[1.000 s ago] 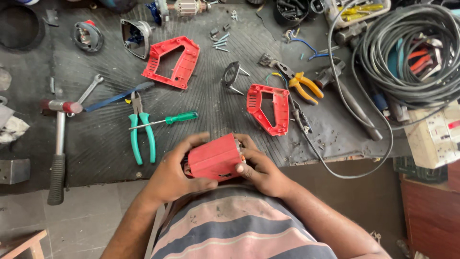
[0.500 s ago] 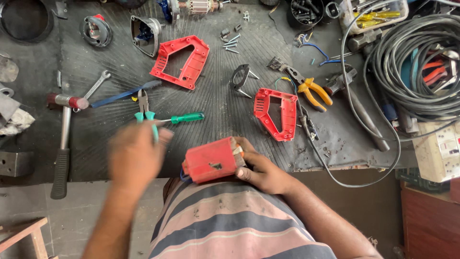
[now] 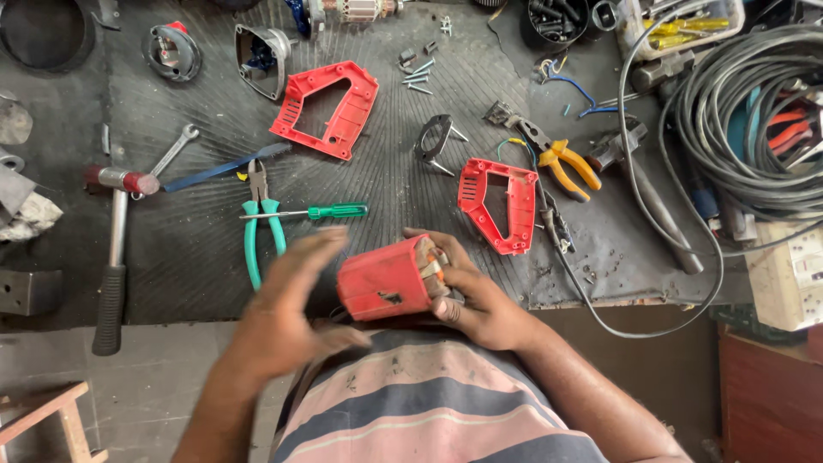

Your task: The person disassembles a red power tool on a cluttered workbench. They unscrew screws with a screwdriver, pull the motor and armature out of the housing, pry open the red plastic casing by hand, and use a file and pliers on the separated housing parts.

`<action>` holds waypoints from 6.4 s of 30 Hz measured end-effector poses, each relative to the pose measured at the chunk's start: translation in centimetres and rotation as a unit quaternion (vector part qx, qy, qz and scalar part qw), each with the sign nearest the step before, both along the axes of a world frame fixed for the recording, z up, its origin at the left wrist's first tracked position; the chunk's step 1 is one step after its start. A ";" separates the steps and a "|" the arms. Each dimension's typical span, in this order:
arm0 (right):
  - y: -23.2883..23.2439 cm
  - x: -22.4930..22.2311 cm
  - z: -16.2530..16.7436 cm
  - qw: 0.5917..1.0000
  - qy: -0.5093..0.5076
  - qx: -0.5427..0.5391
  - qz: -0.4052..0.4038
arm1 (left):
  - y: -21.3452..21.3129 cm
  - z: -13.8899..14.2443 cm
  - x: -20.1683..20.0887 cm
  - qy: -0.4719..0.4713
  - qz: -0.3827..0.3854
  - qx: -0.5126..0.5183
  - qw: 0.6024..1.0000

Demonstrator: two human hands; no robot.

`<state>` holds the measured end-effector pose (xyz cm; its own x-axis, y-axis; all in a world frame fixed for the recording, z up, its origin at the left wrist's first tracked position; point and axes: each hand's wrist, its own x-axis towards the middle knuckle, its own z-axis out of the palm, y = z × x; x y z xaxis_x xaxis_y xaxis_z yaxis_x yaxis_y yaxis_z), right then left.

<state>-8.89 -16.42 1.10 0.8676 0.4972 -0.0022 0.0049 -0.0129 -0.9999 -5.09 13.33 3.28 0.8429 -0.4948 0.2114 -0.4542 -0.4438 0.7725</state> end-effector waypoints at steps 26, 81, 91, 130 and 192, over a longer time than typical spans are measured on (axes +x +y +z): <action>-2.2 -1.7 0.0 0.877 0.226 0.384 -0.178 | -0.4 3.5 2.3 -0.080 0.041 0.141 0.986; -2.4 -0.9 -1.3 0.925 0.174 0.289 -0.174 | 0.0 3.8 3.1 -0.030 0.122 0.138 0.982; -1.9 -1.8 -0.1 0.977 -0.126 0.140 -0.102 | 6.1 -2.1 11.5 -0.255 0.197 0.350 0.880; -1.4 -1.5 3.3 0.795 -0.487 -0.180 -0.314 | -3.7 15.1 -0.2 -0.417 -0.414 0.250 0.770; -1.6 1.4 2.7 0.710 0.386 0.495 -0.319 | -7.5 2.9 -1.8 -0.155 -0.072 -0.056 0.984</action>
